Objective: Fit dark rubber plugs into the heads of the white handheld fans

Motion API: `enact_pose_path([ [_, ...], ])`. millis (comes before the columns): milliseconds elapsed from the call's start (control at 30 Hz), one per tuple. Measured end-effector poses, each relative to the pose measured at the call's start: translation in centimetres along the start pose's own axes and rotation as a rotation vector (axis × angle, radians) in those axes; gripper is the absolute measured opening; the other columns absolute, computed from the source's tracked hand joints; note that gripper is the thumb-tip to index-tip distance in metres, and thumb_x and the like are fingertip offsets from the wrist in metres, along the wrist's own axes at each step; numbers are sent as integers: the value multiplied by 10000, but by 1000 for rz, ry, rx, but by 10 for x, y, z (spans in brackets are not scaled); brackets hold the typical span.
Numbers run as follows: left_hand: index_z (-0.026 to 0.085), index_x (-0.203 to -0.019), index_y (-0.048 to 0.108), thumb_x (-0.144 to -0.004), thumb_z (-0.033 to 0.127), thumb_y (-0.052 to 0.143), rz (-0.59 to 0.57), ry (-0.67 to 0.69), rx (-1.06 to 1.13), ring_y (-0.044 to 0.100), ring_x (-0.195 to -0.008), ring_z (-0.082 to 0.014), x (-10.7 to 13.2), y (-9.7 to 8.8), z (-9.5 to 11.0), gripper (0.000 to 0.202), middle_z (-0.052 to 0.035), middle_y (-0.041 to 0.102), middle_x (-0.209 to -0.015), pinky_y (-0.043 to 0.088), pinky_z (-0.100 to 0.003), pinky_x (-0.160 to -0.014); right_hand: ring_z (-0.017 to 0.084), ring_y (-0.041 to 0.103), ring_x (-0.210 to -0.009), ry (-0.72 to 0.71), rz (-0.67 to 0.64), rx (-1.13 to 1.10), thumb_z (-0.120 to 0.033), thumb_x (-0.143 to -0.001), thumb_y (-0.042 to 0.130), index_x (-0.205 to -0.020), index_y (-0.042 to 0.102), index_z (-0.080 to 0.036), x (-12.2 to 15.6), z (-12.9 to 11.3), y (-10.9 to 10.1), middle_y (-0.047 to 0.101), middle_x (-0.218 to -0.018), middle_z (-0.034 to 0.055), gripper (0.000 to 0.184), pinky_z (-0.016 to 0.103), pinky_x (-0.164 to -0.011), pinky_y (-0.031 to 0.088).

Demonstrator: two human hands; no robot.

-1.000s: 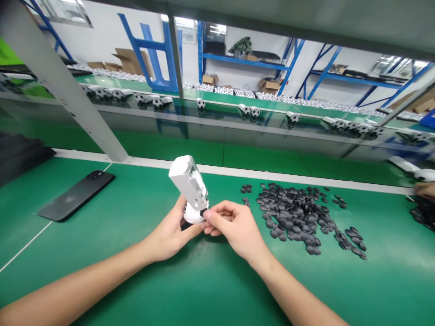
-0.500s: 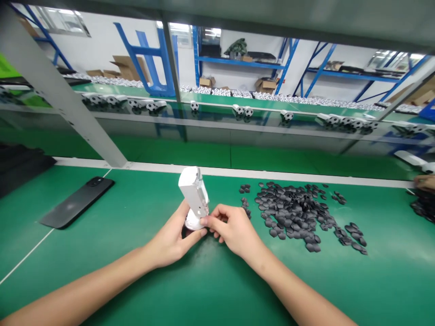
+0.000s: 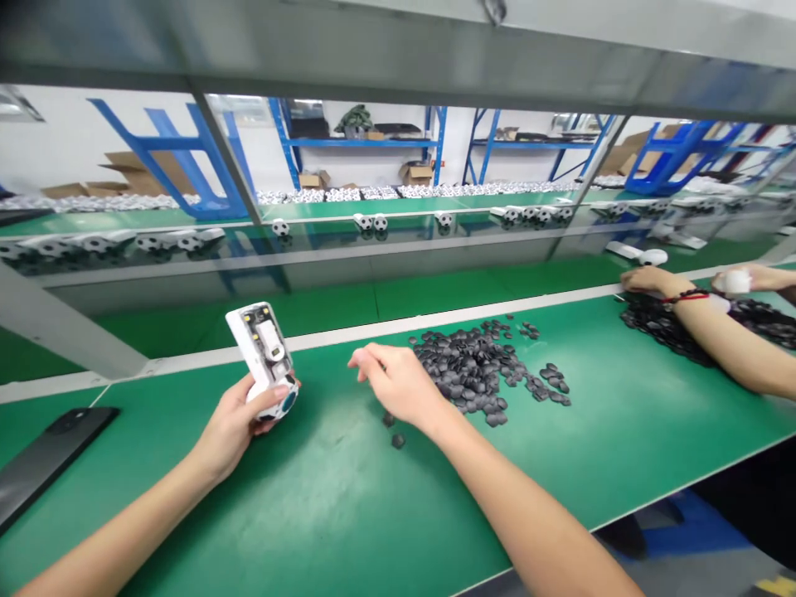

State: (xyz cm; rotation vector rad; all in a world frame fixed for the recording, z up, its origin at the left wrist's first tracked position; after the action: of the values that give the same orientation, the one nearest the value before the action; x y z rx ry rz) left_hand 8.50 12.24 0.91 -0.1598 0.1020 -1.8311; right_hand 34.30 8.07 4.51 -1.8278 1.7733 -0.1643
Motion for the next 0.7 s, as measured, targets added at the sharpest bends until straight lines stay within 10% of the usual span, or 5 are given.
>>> enact_pose_path([
  [333,161,-1227,589,-828,615,610,359,65,-708,650,-961,-359,-137,-62,23,605,-151,663,-1088,504,-472,-847,216,699,-916,158,331,313,-424,-1105,343,-1010,730,-164,-17,75,-92,769,-947,87,476,304,-848,478],
  [533,133,-1410,522,-883,579,570,376,89,-964,485,-1288,-506,-145,-75,8,693,-257,566,-1343,366,-638,-1043,233,687,-956,70,91,425,-327,-1050,517,-934,767,-169,-13,54,-53,765,-985,99,317,338,-913,489],
  [700,186,-1560,352,-954,516,502,400,353,-1149,401,-1395,-460,-107,-60,0,706,-221,383,-1551,356,-600,-1109,334,481,-1424,0,-57,537,-350,-1052,515,-1445,596,-108,-1,32,-3,529,-1539,202,468,462,-1192,358],
])
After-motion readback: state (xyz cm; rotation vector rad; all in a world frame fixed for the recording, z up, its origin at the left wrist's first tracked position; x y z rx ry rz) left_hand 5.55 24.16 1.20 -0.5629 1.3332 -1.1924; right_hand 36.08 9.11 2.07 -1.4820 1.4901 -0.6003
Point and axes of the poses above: each hand's wrist, its own x-axis away from the middle knuckle, its own y-axis out of the palm, z = x × y, the point moved 3 cm from there along -x, towards the middle knuckle
